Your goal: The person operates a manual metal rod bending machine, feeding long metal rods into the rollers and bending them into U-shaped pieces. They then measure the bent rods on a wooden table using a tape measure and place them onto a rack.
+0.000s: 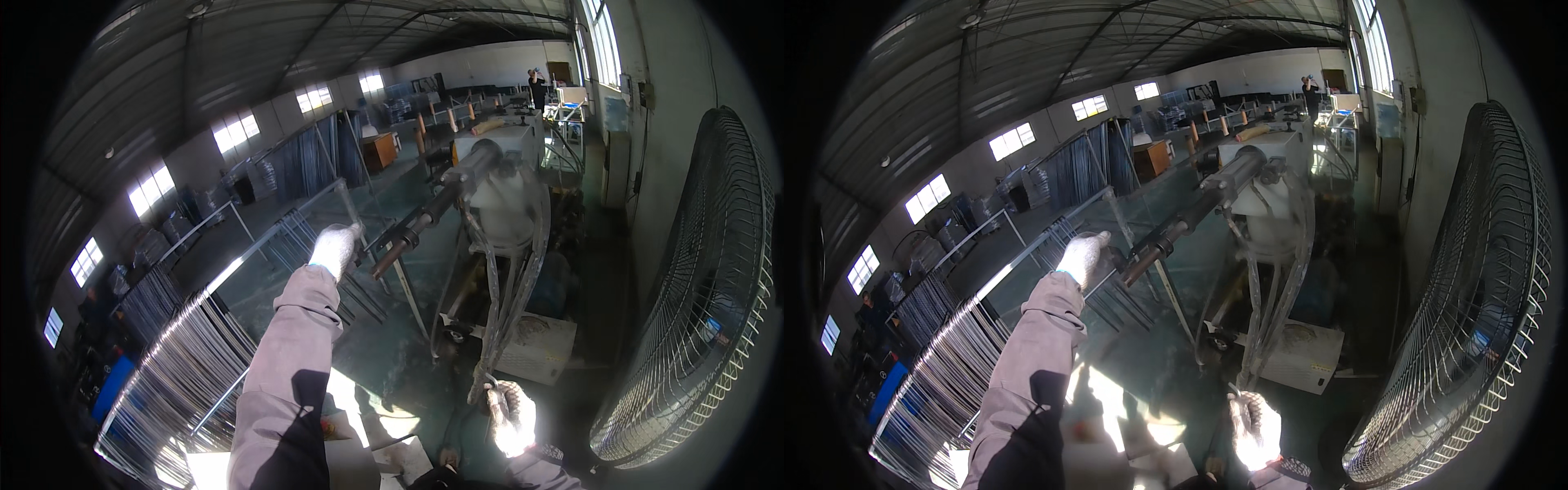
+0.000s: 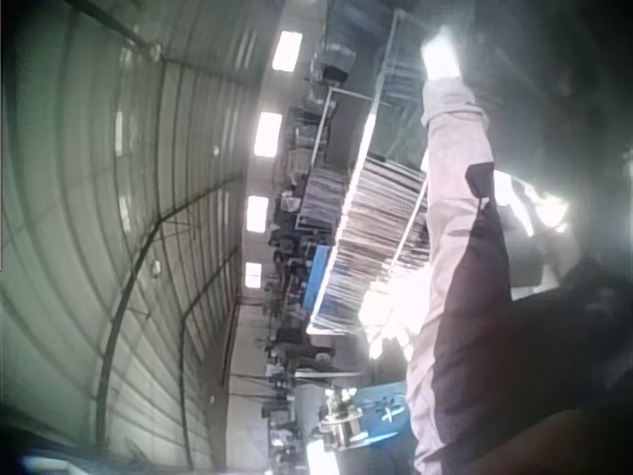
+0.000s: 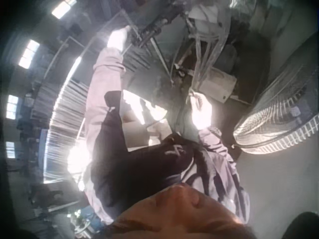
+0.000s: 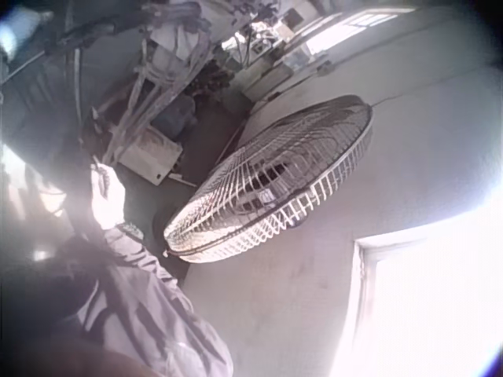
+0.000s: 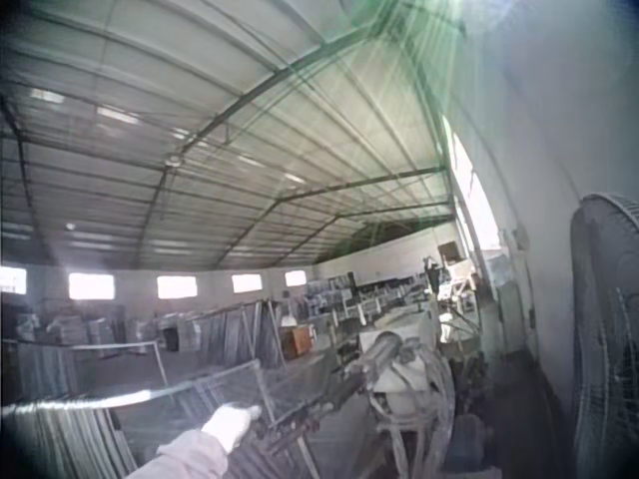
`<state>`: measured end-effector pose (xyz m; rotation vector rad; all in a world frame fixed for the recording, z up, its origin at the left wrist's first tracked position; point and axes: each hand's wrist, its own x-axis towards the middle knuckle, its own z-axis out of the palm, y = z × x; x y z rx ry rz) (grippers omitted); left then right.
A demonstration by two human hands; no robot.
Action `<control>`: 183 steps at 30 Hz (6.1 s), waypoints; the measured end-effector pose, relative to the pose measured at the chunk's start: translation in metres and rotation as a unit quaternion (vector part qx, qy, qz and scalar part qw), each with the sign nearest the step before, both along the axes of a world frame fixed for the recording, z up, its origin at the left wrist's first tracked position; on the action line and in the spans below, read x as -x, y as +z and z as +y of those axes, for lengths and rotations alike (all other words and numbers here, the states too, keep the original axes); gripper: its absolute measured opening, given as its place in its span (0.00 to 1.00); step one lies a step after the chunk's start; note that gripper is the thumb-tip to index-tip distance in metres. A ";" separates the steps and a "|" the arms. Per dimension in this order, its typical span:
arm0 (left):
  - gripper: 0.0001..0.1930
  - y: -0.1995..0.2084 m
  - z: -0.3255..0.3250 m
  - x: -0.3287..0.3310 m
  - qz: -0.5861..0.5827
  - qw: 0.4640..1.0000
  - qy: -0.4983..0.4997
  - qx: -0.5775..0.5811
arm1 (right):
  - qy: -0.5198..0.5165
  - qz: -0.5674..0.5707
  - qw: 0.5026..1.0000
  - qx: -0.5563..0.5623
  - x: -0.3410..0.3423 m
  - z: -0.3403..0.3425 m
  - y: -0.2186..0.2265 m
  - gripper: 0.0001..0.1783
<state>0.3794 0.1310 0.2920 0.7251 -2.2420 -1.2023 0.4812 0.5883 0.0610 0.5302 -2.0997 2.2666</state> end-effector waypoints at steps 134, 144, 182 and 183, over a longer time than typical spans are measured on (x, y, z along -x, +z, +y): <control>0.29 -0.109 -0.050 0.168 0.020 0.886 -0.261 -0.383 | 0.160 0.480 0.845 -0.172 0.405 -0.282 0.045 0.24; 0.28 -0.110 -0.051 0.168 0.011 0.904 -0.246 -0.350 | 0.220 0.616 0.713 -0.251 0.433 -0.278 0.081 0.27; 0.25 -0.134 -0.073 0.174 0.053 0.836 -0.271 -0.473 | -0.083 0.144 0.970 -0.177 0.318 -0.287 -0.010 0.17; 0.24 -0.143 -0.081 0.178 0.022 0.846 -0.234 -0.479 | -0.059 0.147 0.970 -0.183 0.323 -0.282 -0.006 0.16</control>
